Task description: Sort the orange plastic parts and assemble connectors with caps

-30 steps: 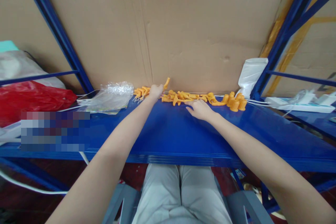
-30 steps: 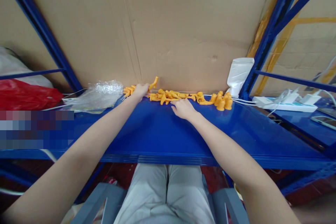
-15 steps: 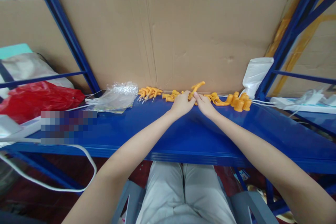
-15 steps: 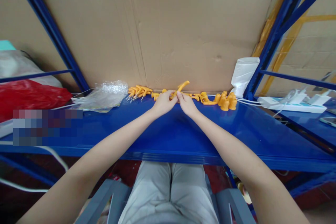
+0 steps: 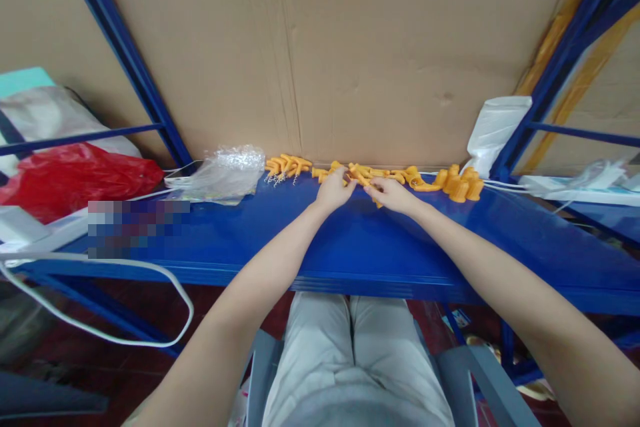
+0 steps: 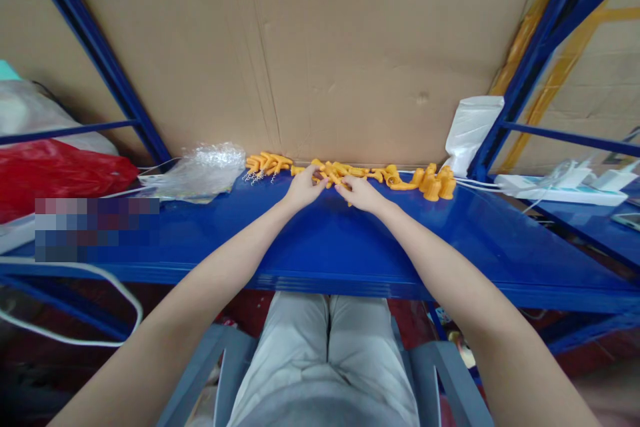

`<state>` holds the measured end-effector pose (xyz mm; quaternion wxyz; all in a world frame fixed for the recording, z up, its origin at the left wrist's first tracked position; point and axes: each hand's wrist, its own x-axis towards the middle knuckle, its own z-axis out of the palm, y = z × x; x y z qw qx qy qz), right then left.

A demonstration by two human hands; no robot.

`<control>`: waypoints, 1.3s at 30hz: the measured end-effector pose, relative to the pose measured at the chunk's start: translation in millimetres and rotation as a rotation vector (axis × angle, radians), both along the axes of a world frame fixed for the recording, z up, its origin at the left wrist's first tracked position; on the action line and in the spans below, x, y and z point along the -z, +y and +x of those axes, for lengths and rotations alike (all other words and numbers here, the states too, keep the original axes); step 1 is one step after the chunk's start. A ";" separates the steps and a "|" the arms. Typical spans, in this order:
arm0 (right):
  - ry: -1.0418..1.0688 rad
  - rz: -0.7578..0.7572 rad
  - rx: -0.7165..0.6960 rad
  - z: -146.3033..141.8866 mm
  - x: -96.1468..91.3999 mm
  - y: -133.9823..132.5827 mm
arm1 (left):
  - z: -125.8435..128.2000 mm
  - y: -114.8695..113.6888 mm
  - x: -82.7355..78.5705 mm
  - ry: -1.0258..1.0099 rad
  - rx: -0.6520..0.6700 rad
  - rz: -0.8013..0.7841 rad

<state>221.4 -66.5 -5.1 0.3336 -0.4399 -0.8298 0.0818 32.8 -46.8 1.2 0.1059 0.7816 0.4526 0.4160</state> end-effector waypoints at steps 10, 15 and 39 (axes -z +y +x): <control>-0.109 0.029 -0.021 7.9 -6.8 -4.7 | -9.3 24.1 9.0 0.004 0.297 0.053; -0.166 0.049 0.078 11.0 -13.2 -7.0 | -8.2 18.3 5.2 -0.016 0.300 0.051; -0.609 0.362 0.293 -0.4 -37.1 -29.5 | 8.2 -18.4 -16.8 -0.613 0.215 -0.432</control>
